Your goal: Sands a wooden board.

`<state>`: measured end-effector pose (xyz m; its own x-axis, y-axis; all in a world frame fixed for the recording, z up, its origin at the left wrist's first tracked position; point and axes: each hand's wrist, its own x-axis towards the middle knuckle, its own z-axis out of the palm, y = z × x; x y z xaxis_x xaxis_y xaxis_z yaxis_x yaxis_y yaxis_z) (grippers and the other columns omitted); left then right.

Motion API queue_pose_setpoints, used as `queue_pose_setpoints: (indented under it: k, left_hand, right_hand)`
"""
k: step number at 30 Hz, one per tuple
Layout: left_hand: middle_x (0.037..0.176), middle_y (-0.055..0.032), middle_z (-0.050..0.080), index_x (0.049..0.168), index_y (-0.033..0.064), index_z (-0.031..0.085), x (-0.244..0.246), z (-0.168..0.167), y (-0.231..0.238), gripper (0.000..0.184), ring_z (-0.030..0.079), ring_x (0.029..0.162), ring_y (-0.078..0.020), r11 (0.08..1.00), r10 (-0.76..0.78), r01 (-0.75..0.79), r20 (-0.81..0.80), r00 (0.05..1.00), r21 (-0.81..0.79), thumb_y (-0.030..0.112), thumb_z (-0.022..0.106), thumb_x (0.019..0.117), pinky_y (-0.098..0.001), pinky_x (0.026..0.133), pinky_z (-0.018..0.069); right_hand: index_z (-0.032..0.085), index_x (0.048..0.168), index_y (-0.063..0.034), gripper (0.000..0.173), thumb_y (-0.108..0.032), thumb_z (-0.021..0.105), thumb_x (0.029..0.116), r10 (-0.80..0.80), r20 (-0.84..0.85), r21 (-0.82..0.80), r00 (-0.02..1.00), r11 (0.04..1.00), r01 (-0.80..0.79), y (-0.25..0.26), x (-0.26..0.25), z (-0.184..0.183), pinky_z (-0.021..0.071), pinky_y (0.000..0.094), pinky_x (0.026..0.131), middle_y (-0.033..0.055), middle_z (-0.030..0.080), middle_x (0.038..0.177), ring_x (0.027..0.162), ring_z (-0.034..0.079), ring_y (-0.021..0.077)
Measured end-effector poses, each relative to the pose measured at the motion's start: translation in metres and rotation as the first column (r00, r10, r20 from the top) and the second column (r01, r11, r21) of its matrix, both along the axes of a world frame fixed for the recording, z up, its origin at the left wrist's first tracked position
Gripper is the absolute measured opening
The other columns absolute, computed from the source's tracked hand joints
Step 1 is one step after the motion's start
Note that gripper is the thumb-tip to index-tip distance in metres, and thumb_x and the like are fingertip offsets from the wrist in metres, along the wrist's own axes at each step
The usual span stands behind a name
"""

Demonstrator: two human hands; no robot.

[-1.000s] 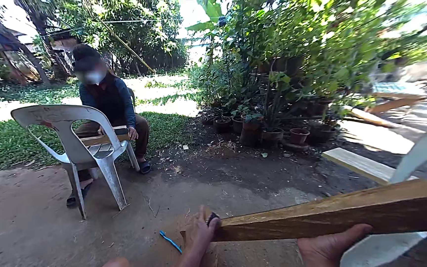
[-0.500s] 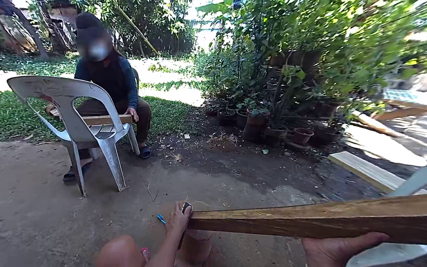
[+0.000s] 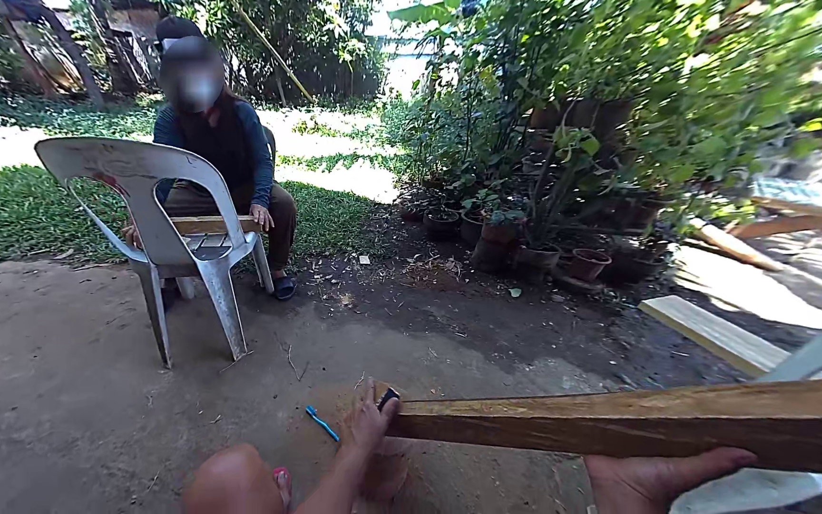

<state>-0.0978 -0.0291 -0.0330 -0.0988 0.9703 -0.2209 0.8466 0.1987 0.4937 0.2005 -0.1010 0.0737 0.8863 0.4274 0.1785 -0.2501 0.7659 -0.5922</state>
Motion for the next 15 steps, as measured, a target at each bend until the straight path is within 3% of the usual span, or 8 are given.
queue_pose_setpoints:
  k: [3, 5, 7, 11, 13, 15]
  left_hand:
    - [0.138, -0.0224, 0.063, 0.164, 0.0189, 0.027, -0.032, -0.023, 0.013, 0.08, 0.061, 0.129, -0.0412, 0.979, 0.185, -0.182, 0.024, 0.982, -0.087, 0.066, 0.045, 0.1018, -0.0634, 0.105, 0.0467]
    - [0.138, -0.0228, 0.063, 0.164, 0.0184, 0.027, -0.032, -0.022, 0.011, 0.08, 0.061, 0.129, -0.0409, 0.973, 0.208, -0.206, 0.003, 0.978, -0.104, 0.066, 0.044, 0.1019, -0.0616, 0.105, 0.0472]
    - [0.139, -0.0252, 0.061, 0.164, 0.0164, 0.027, -0.015, -0.002, 0.0, 0.08, 0.06, 0.128, -0.0427, 0.99, 0.125, -0.122, 0.049, 0.991, -0.063, 0.064, 0.046, 0.1023, -0.0626, 0.106, 0.0463]
    - [0.137, -0.028, 0.061, 0.164, 0.0128, 0.027, 0.039, 0.045, -0.037, 0.085, 0.064, 0.12, -0.0432, 0.963, -0.24, 0.234, 0.033, 0.97, 0.136, 0.065, 0.047, 0.1007, -0.0578, 0.103, 0.0495]
    - [0.129, -0.0276, 0.064, 0.164, 0.0128, 0.028, 0.049, 0.047, -0.044, 0.087, 0.066, 0.115, -0.0424, 0.934, -0.295, 0.29, -0.005, 0.955, 0.207, 0.069, 0.045, 0.0994, -0.056, 0.1, 0.0506]
    - [0.131, -0.0255, 0.065, 0.164, 0.0154, 0.027, 0.041, 0.035, -0.037, 0.087, 0.067, 0.114, -0.0414, 0.951, -0.243, 0.239, -0.001, 0.97, 0.195, 0.07, 0.045, 0.0992, -0.0565, 0.098, 0.0518]
  right_hand:
    - [0.021, 0.157, -0.02, 0.079, -0.072, 0.016, 0.0986, 0.018, -0.013, -0.006, 1.0, 1.0, -0.018, 0.0, 0.0, -0.001, 0.0438, 0.0505, 0.109, 0.0086, 0.044, 0.151, 0.137, 0.048, 0.0216]
    - [0.021, 0.157, -0.0202, 0.075, -0.069, 0.016, 0.1006, 0.022, -0.022, 0.01, 1.0, 1.0, -0.022, -0.001, 0.001, 0.0, 0.0437, 0.0486, 0.11, 0.007, 0.044, 0.152, 0.137, 0.047, 0.0201]
    - [0.02, 0.157, -0.0173, 0.068, -0.06, 0.012, 0.1046, 0.002, -0.025, 0.019, 1.0, 1.0, -0.001, -0.001, -0.001, 0.005, 0.0445, 0.0456, 0.109, 0.0078, 0.044, 0.151, 0.136, 0.048, 0.0186]
    - [0.021, 0.154, -0.0134, 0.063, -0.054, 0.011, 0.1066, -0.011, -0.041, -0.002, 0.999, 1.0, 0.011, -0.008, -0.014, 0.013, 0.047, 0.0412, 0.105, 0.0076, 0.047, 0.144, 0.13, 0.052, 0.0151]
    - [0.02, 0.155, -0.0129, 0.065, -0.056, 0.014, 0.1061, -0.009, -0.041, 0.005, 0.999, 1.0, 0.01, -0.009, -0.017, 0.013, 0.0472, 0.0427, 0.105, 0.0087, 0.046, 0.145, 0.131, 0.051, 0.0164]
    - [0.019, 0.156, -0.0147, 0.066, -0.057, 0.012, 0.1056, -0.008, -0.044, 0.0, 0.999, 1.0, 0.008, -0.009, -0.017, 0.014, 0.0461, 0.0435, 0.106, 0.0085, 0.044, 0.147, 0.133, 0.05, 0.0171]
